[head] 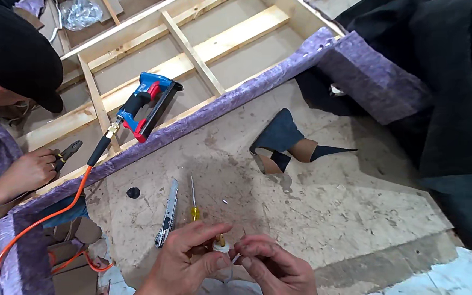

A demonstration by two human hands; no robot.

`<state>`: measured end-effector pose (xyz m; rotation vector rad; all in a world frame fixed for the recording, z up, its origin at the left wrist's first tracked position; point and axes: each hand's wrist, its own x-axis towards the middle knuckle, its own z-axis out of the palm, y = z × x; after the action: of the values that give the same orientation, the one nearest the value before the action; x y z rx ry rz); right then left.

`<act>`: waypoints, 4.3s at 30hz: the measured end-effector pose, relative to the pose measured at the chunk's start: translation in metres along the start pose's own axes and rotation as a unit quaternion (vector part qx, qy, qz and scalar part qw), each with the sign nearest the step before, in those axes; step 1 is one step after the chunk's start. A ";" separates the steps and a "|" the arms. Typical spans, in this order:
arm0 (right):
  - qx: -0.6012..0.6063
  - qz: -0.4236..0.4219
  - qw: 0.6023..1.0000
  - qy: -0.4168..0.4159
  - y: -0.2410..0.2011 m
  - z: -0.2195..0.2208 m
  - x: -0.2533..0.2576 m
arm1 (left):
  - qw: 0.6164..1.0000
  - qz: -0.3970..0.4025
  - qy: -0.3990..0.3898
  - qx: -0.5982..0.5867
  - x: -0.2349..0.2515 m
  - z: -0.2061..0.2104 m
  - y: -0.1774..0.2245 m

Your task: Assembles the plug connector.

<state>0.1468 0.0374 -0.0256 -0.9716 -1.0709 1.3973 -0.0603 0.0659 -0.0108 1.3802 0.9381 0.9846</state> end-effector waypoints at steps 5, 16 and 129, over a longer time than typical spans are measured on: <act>-0.007 0.025 1.000 0.010 -0.002 0.006 0.002 | 0.999 -0.008 -0.041 -0.023 0.002 -0.012 0.001; -0.018 0.026 0.999 0.039 -0.003 0.015 0.007 | 0.980 0.092 0.125 0.128 0.028 0.017 -0.002; -0.384 -0.136 0.909 0.090 0.003 0.032 0.011 | 0.884 -0.251 0.182 -0.351 -0.007 0.020 -0.013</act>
<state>0.1142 0.0449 -0.0204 -1.4046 -1.5855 0.6208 -0.0440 0.0534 -0.0242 0.3154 1.0010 1.0409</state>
